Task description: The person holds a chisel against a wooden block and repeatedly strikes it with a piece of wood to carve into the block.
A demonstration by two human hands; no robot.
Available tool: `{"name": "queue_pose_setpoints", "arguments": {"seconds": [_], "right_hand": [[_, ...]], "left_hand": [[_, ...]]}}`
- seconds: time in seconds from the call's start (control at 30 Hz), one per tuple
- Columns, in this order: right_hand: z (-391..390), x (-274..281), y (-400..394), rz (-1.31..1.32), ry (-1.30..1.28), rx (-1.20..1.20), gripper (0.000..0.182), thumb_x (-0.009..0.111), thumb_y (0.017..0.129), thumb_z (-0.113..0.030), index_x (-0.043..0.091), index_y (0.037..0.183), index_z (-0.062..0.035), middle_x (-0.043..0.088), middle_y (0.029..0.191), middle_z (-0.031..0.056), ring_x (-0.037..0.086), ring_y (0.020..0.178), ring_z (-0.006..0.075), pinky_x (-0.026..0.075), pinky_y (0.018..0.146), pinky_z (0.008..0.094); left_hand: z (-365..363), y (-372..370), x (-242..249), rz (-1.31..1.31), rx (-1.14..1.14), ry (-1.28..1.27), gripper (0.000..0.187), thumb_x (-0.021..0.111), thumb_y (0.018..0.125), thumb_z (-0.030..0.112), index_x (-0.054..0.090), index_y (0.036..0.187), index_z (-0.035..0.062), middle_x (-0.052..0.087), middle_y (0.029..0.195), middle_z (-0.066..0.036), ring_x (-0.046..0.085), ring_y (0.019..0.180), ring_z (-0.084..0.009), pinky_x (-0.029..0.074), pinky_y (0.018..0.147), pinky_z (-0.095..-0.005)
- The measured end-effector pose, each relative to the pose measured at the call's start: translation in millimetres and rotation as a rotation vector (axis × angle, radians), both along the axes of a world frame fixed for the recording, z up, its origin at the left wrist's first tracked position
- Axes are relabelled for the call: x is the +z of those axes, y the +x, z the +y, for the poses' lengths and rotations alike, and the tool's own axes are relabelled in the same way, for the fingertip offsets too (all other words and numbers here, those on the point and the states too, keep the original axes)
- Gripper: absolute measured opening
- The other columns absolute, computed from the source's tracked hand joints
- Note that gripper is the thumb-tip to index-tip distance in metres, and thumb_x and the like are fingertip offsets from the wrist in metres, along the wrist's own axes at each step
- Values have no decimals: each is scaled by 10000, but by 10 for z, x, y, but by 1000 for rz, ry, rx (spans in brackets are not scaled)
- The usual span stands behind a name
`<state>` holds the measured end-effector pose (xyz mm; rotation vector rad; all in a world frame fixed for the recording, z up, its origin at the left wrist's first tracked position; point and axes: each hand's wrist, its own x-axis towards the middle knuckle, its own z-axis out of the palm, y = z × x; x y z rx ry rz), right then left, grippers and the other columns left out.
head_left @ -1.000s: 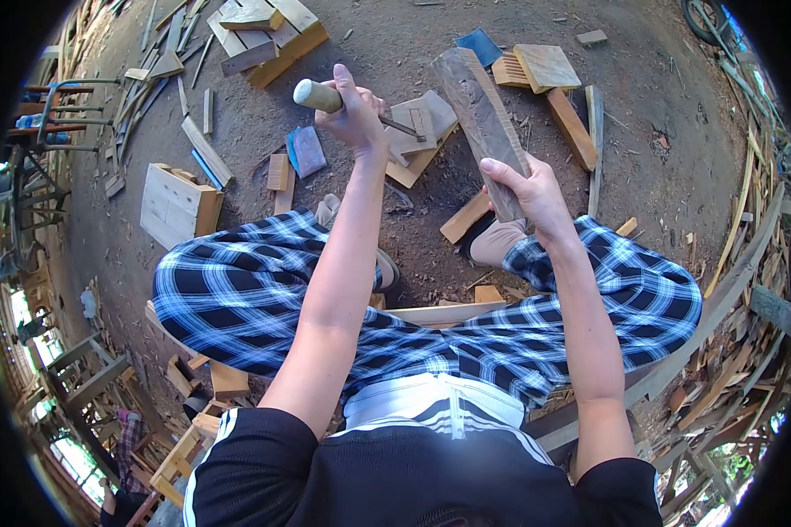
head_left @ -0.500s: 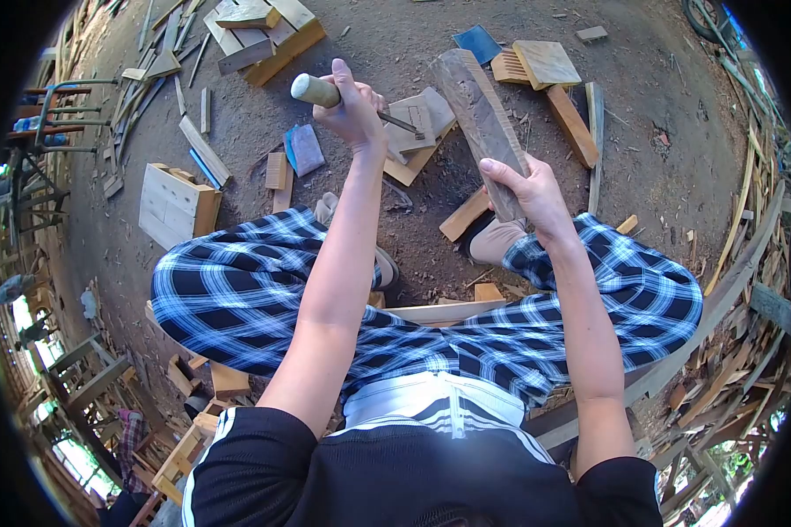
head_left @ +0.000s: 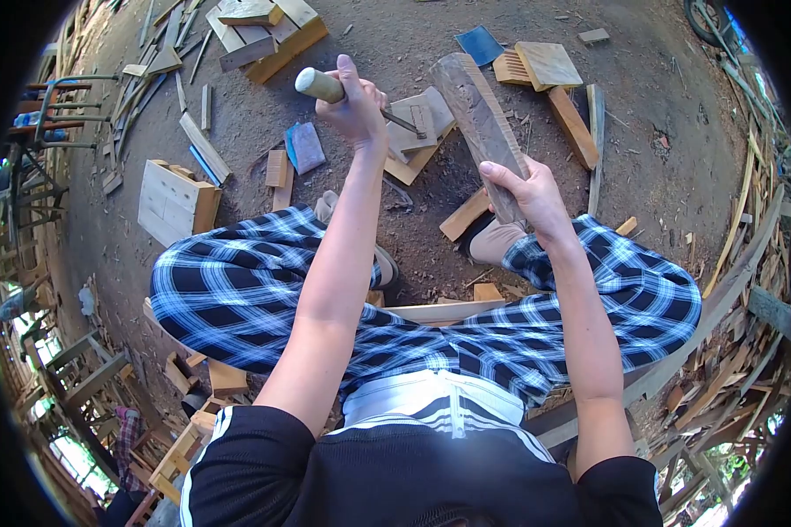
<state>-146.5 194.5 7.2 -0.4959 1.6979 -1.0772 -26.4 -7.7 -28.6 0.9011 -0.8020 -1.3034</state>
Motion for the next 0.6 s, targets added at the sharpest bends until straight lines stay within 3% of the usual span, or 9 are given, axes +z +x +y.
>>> {"name": "queue_pose_setpoints", "arguments": {"seconds": [0.2,0.3,0.37,0.43,0.47,0.53,0.57,0.6], "right_hand": [[-87,170,26,113,-49,55,482,743,831,-395,624,1045,20,647,843,66,615,741,106,502,686,252],[-306,598,122,307,-338,85,494,687,865,-367,629,1120,52,681,896,108,640,807,152,504,742,284],[-496,886,189,327,-549,35,477,666,882,-364,625,1137,37,684,879,106,640,780,146,506,718,275],[-643,1153,197,528,-661,118,466,647,895,-387,627,1153,0,701,834,116,674,720,162,529,671,293],[-694,1259,223,532,-666,117,466,647,895,-387,627,1153,0,701,834,116,674,720,162,529,671,293],[-763,1394,283,731,-743,223,463,635,894,-433,634,1166,-58,706,768,118,696,646,197,545,599,332],[-868,1252,246,1091,-812,249,446,639,884,-453,641,1163,-104,702,731,117,699,618,218,547,560,346],[-886,1132,244,1099,-816,250,446,639,884,-453,641,1163,-104,702,731,117,699,618,218,547,560,346]], "left_hand": [[11,-47,-50,4,2,-42,343,674,917,277,444,774,66,438,480,7,400,351,-60,306,321,-234],[16,-90,-59,-38,19,-68,318,650,931,270,444,799,66,412,471,2,357,344,-66,287,331,-251],[45,-98,-70,-64,4,-55,309,672,915,262,471,787,65,451,495,-5,419,380,-70,335,359,-242],[105,-133,-50,-84,-11,-48,300,694,900,253,497,774,64,489,519,-11,480,415,-75,383,386,-233],[175,-149,-33,-227,27,-160,297,680,906,279,532,788,51,534,557,-26,531,472,-102,424,445,-253],[188,-130,-86,-368,67,-277,307,666,913,305,566,802,37,579,595,-41,583,529,-129,464,505,-274],[159,-116,-256,-329,1,-331,298,650,911,308,593,836,25,613,657,-47,610,605,-146,478,559,-290],[126,-118,-420,-288,-64,-385,300,633,909,311,619,871,13,647,718,-54,638,680,-163,491,612,-306]]}}
